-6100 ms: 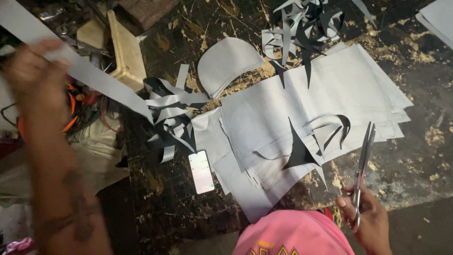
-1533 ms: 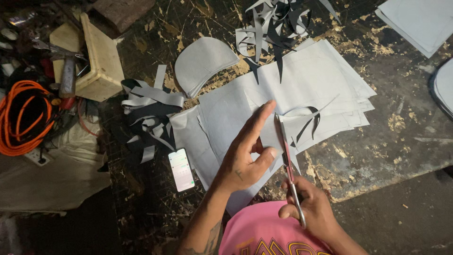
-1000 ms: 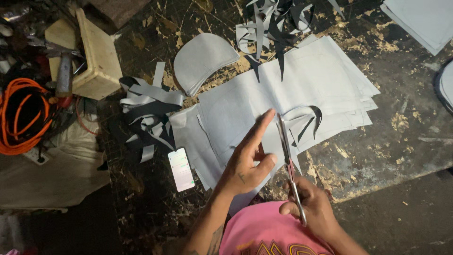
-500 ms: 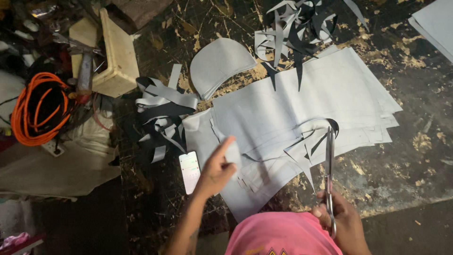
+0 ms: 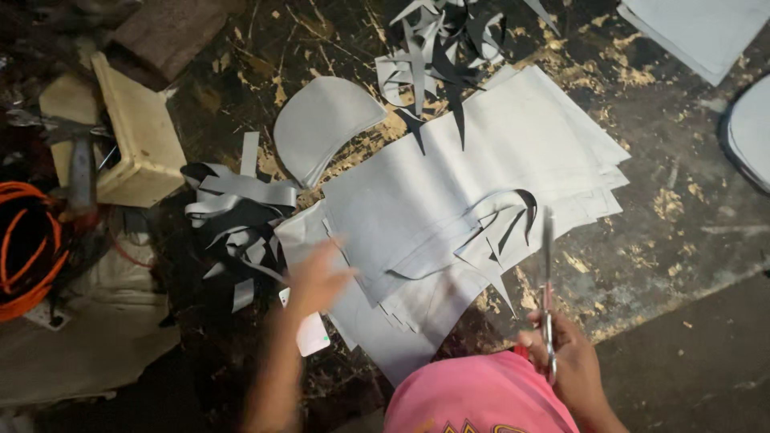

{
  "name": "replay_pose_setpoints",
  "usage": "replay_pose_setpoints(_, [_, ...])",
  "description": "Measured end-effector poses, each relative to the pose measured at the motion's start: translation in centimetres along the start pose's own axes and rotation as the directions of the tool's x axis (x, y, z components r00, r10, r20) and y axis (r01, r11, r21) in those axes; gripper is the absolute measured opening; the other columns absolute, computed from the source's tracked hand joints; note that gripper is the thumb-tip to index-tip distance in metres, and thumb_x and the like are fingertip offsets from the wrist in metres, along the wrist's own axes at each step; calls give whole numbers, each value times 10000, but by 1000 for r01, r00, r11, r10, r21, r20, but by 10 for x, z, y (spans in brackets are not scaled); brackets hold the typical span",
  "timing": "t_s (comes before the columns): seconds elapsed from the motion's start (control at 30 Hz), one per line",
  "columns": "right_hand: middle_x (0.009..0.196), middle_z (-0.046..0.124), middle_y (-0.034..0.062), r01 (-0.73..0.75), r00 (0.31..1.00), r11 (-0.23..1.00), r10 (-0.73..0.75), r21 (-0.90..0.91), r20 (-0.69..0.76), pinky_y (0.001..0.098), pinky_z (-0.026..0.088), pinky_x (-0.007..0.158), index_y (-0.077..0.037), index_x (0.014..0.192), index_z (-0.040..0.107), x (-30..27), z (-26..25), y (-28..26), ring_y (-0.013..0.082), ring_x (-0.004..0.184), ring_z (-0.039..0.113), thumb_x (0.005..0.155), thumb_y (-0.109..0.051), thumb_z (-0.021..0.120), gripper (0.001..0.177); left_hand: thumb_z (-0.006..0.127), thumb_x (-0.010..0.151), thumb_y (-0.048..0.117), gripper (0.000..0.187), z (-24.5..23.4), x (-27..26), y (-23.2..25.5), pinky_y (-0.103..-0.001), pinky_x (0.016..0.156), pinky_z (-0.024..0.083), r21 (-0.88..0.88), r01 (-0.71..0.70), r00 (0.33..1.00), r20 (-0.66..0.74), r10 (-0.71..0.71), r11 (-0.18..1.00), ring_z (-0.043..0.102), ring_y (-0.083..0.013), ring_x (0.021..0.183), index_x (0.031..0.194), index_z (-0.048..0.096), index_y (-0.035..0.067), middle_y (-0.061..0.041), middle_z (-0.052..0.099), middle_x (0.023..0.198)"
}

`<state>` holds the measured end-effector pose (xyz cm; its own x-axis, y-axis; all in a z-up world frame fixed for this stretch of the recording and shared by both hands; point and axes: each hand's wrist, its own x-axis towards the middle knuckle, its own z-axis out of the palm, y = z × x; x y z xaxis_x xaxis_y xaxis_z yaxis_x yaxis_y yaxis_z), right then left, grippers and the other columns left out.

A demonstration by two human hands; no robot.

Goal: The person uses shears to cut curved shapes from stacked layers of light gray fabric. They rotate the stack and trim along a marked outline, then place the cut pieces aside on the table.

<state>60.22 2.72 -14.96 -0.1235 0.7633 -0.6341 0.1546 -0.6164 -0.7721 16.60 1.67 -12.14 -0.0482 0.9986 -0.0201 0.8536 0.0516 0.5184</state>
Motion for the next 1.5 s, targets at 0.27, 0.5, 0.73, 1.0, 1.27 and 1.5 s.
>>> replay_pose_setpoints(0.27, [611,509,35,-68,984,998,70,18,-166,285,341,450,2,1156,660,-4,-29,16,127,496,471,838,-185,764,383,799,769,382,965,152,103,143,-564,1103,360,-3,-5,949,314,6,1000,272,-461,1475,1583,304,231,-205,185,1672])
replay_pose_setpoints(0.5, [598,513,19,-140,943,979,177,148,-281,284,315,421,-6,1152,660,-13,-48,40,119,453,456,812,-212,778,414,768,767,435,825,204,176,176,-675,1129,235,134,-112,945,322,64,985,270,-373,1484,1489,435,213,-106,333,1598])
replay_pose_setpoints(0.73, [593,543,28,-212,943,976,219,55,-249,283,335,423,9,1154,679,5,-49,34,107,457,459,807,-254,782,447,819,717,432,815,181,84,173,-669,1094,221,177,-293,788,601,133,940,295,-333,1413,1418,469,206,-115,360,1542])
replay_pose_setpoints(1.0, [611,556,23,-87,982,996,90,25,-165,282,357,428,9,1175,653,45,-53,11,108,480,483,801,-259,792,480,741,839,166,583,174,54,155,-492,937,484,139,-303,860,466,207,943,445,-342,1260,1378,540,259,-82,495,1372])
replay_pose_setpoints(1.27, [636,596,54,-83,982,990,101,116,-157,282,353,440,14,1182,636,54,-55,19,115,496,489,804,-231,789,476,674,859,61,577,184,68,145,-447,829,549,22,-307,865,424,269,951,572,-340,1120,1401,526,189,-86,567,1167])
replay_pose_setpoints(1.5, [622,578,77,-167,966,986,165,5,-197,294,335,422,13,1152,667,53,-47,15,139,465,482,804,-254,795,457,644,846,27,492,204,67,142,-441,832,554,70,-226,895,408,179,972,564,-383,1108,1314,493,42,-196,523,1163])
